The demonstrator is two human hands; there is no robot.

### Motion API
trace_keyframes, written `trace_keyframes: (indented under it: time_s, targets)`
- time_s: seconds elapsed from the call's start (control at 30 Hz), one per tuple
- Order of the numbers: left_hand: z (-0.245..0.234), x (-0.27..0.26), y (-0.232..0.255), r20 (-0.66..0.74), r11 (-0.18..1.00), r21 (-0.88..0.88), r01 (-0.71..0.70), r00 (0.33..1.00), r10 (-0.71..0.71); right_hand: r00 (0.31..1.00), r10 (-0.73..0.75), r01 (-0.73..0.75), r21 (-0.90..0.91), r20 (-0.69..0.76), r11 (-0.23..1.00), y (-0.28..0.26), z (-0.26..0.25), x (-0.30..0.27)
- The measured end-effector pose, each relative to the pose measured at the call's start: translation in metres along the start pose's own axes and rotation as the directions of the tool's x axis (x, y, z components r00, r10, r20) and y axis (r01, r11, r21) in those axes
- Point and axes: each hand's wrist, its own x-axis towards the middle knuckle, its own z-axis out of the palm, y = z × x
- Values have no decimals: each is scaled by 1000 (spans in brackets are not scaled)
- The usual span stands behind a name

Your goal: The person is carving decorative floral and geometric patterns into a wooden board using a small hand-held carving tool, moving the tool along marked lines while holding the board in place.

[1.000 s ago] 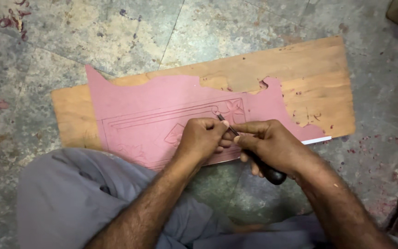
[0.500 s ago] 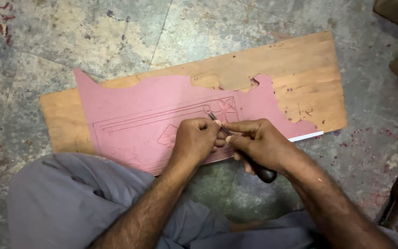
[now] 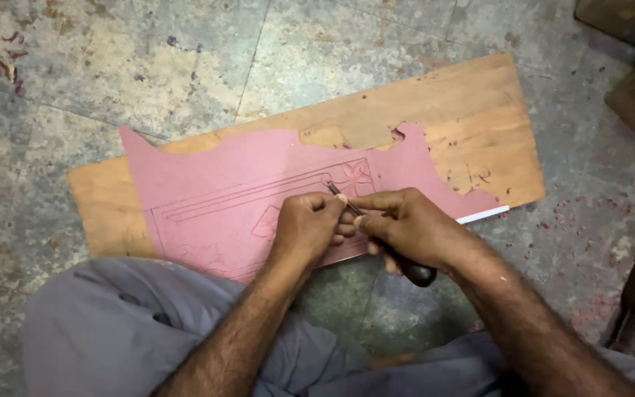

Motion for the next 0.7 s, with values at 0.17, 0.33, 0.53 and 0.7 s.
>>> trace_keyframes:
  time_s: [0.17, 0.33, 0.53, 0.7]
  targets:
    - [0, 0, 0, -9, 1000, 12, 19, 1000, -19, 998, 57, -57, 11, 1, 998, -2, 0, 4]
    - [-4, 1, 5, -28, 997, 72, 7, 1000, -5, 1000, -10, 9, 90, 12, 996, 3, 9, 5]
    - [-25, 9, 15, 29, 957, 286, -56, 998, 50, 992, -76, 98, 255, -96, 962, 7, 39, 4]
    - [-41, 19, 22, 62, 899, 405, -163, 987, 150, 968, -73, 178, 444, -242, 878, 4, 76, 5]
